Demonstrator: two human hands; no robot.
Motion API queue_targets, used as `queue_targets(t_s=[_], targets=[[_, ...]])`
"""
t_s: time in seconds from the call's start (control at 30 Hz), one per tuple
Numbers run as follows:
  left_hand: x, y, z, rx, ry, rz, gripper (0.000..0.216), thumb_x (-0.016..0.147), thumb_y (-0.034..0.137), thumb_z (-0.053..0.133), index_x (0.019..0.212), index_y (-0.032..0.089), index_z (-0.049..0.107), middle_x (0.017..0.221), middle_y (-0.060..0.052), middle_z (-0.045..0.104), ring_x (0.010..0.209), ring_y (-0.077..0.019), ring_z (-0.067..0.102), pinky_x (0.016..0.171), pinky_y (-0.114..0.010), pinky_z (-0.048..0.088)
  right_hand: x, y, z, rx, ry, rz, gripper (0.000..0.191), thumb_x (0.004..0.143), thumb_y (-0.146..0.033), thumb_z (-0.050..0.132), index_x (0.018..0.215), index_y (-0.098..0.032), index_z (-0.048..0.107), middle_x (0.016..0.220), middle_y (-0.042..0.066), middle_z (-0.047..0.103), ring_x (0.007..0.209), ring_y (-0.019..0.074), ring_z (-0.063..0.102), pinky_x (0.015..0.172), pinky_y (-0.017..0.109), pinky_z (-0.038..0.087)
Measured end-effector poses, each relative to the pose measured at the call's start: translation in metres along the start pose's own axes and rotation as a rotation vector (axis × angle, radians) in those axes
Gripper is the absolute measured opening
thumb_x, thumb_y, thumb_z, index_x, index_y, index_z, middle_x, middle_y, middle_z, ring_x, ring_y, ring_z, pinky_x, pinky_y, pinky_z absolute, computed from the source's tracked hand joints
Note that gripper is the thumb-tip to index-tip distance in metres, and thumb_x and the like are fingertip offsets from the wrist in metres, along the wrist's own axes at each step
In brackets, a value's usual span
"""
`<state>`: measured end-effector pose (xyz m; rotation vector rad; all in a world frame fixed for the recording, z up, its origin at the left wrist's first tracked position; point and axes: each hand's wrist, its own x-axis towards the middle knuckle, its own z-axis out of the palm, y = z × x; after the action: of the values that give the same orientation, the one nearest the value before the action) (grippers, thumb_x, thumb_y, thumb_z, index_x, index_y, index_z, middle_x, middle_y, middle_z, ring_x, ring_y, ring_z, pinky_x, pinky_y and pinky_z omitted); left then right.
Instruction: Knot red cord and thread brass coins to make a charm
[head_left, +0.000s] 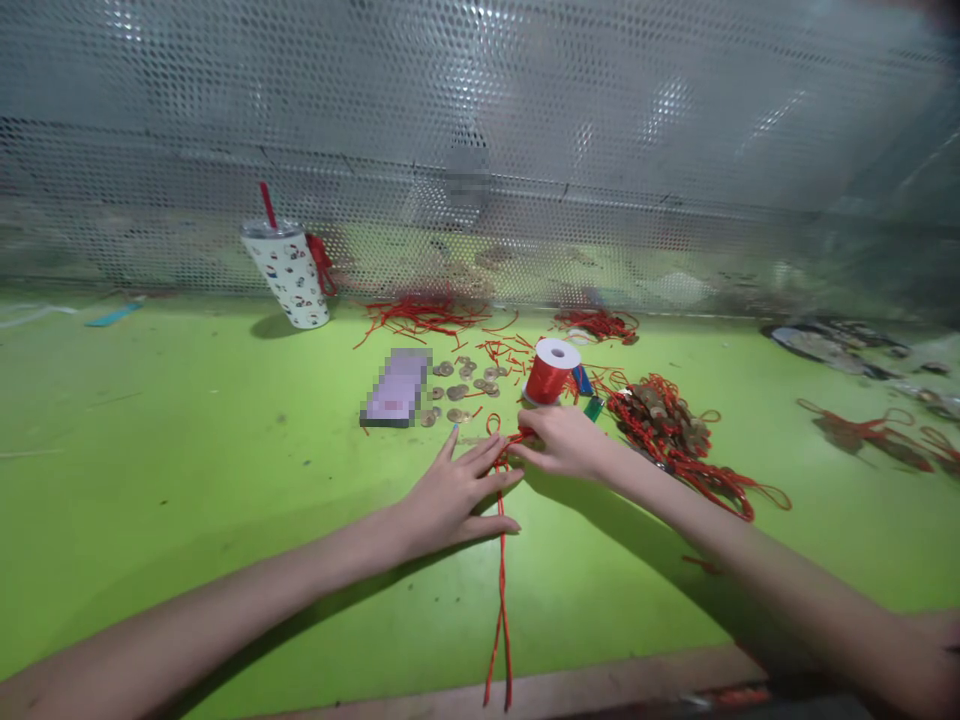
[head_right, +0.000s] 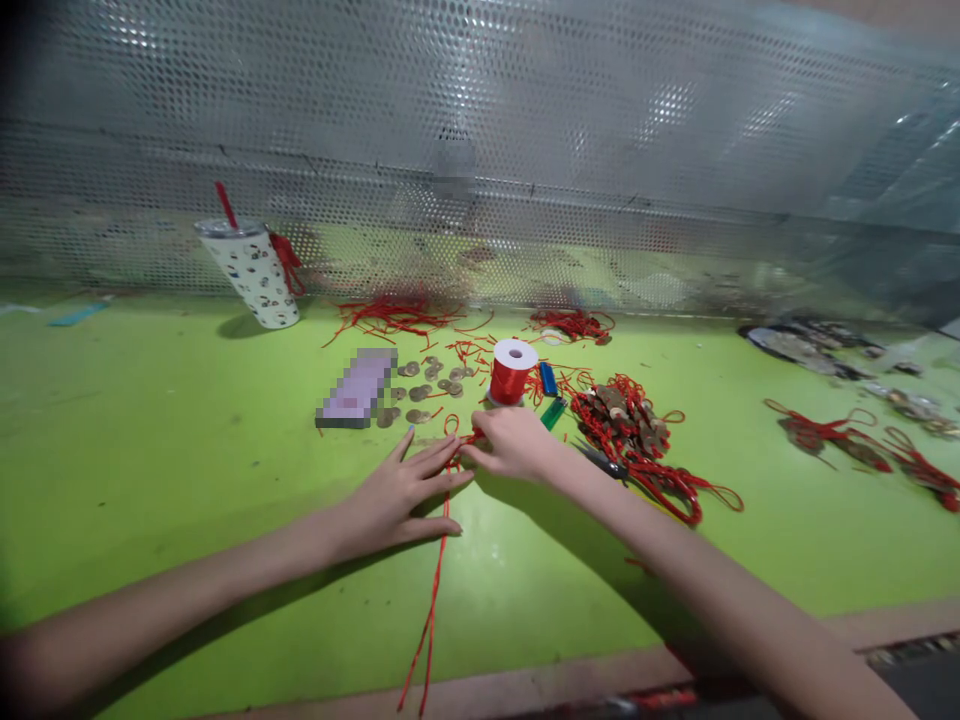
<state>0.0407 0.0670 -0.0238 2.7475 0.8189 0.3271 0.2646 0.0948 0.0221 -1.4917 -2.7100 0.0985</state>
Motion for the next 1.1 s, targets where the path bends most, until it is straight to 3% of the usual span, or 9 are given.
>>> queue_targets(t_s=[0.2, 0.37, 0.6, 0.77, 0.97, 1.1], targets=[[-0.001, -0.002, 0.002, 0.003, 0.023, 0.012, 0.065, 0.092, 0.069, 0.050, 0.142, 0.028, 0.055, 0.161, -0.017, 0.035, 0.150, -0.0342, 0.033, 0.119, -0.070, 0.014, 0.006, -0.006, 0.000, -0.022, 0.058, 0.112, 0.027, 0.095, -0.037, 0.054, 0.084, -0.014, 0.063, 0.083, 0.012, 0.071, 0.067, 0.0175, 0.059, 0.057, 0.029, 0.024], [-0.001, 0.000, 0.001, 0.001, 0.000, -0.016, 0.065, 0.091, 0.069, 0.052, 0.142, 0.028, 0.056, 0.161, -0.018, 0.034, 0.150, -0.0345, 0.033, 0.118, -0.070, 0.018, 0.005, -0.006, 0.000, -0.022, 0.092, 0.111, 0.027, 0.096, -0.037, 0.051, 0.088, -0.014, 0.063, 0.086, 0.012, 0.072, 0.072, 0.0199, 0.062, 0.059, 0.030, 0.027], [-0.001, 0.004, -0.005, -0.013, -0.025, -0.041, 0.062, 0.091, 0.066, 0.055, 0.138, 0.026, 0.060, 0.161, -0.017, 0.034, 0.149, -0.0345, 0.034, 0.120, -0.068, 0.017, -0.009, -0.002, -0.008, -0.044, 0.073, 0.089, 0.045, 0.097, -0.055, 0.049, 0.085, -0.014, 0.064, 0.084, 0.012, 0.072, 0.069, 0.0204, 0.062, 0.058, 0.029, 0.027], [-0.001, 0.003, -0.005, -0.019, -0.026, -0.031, 0.064, 0.092, 0.068, 0.051, 0.143, 0.030, 0.055, 0.163, -0.014, 0.028, 0.150, -0.0337, 0.032, 0.120, -0.068, 0.016, -0.008, 0.000, -0.015, -0.106, 0.089, 0.135, 0.044, 0.098, -0.056, 0.049, 0.092, -0.015, 0.065, 0.088, 0.013, 0.074, 0.074, 0.0226, 0.065, 0.058, 0.029, 0.028], [-0.001, 0.003, -0.004, 0.009, -0.050, -0.044, 0.066, 0.092, 0.069, 0.049, 0.143, 0.028, 0.055, 0.159, -0.018, 0.038, 0.151, -0.0353, 0.031, 0.118, -0.071, 0.017, 0.005, -0.006, -0.014, -0.116, 0.057, 0.259, 0.046, 0.102, -0.055, 0.043, 0.094, -0.014, 0.062, 0.090, 0.013, 0.075, 0.075, 0.0244, 0.068, 0.057, 0.030, 0.028], [-0.001, 0.004, -0.005, 0.011, -0.048, -0.029, 0.066, 0.091, 0.069, 0.051, 0.143, 0.028, 0.056, 0.160, -0.016, 0.039, 0.153, -0.0399, 0.022, 0.115, -0.076, 0.017, 0.002, -0.009, -0.012, -0.071, 0.045, 0.232, 0.047, 0.102, -0.055, 0.040, 0.092, -0.014, 0.062, 0.086, 0.013, 0.074, 0.070, 0.0224, 0.066, 0.056, 0.030, 0.027]])
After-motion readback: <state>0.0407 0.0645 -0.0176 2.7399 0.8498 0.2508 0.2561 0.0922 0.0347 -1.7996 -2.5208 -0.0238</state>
